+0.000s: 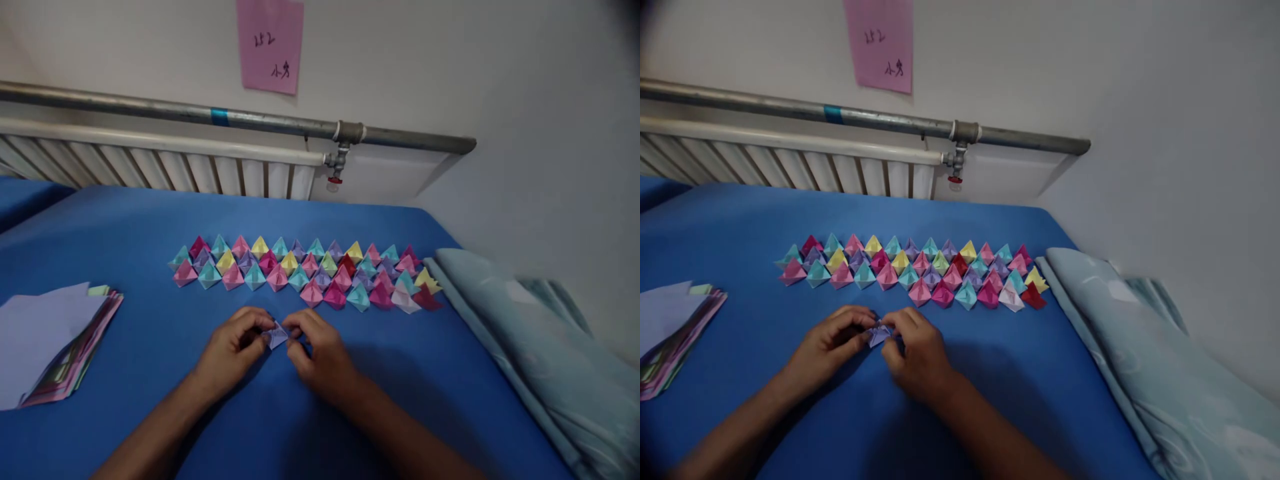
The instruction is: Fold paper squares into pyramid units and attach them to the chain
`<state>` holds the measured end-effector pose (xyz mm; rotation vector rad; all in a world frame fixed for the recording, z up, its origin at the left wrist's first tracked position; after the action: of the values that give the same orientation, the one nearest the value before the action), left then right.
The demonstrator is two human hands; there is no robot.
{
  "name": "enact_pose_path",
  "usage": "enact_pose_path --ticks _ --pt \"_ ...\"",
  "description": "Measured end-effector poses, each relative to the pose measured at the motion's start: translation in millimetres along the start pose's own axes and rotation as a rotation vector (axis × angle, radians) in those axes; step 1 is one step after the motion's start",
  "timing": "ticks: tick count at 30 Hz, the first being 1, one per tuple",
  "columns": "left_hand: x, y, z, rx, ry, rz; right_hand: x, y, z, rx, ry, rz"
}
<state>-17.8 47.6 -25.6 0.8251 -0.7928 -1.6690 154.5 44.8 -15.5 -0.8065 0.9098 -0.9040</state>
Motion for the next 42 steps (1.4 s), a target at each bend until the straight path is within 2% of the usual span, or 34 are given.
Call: enact_pose_path --ticks 6,11,18,26,36,42 --pt "3 3 -1 -0.065 0.017 -0.008 -4 1 -4 -0.006 0.007 -0.059" --pt "3 4 -2 -0.109 0.062 -0.073 -5 3 -7 0.051 -0.036 -0.026" --pt "3 6 -1 -0.133 0.085 -0.077 -4 0 -8 0.09 -0.051 0.019" --pt "4 1 5 -0.161 0.167 -0.003 -4 -3 -6 0.064 0.014 0.006" --pt "5 -1 10 -0.174 0.183 0.119 -2 -6 -2 0.035 0.053 0.003" --pt "8 11 8 -0.245 0.155 0.02 -1 -6 -3 0.051 0.042 -0.008"
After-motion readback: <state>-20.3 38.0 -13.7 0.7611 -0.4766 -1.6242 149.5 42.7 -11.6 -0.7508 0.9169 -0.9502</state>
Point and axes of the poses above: each hand's wrist, its own x-axis away from the middle knuckle, its own z-axis out of the back of the hand, y = z × x, the point moved 2 cm from there along -x, towards the middle knuckle, and after that the axes turned 12 degrees about -x, right-handed, at the moved point
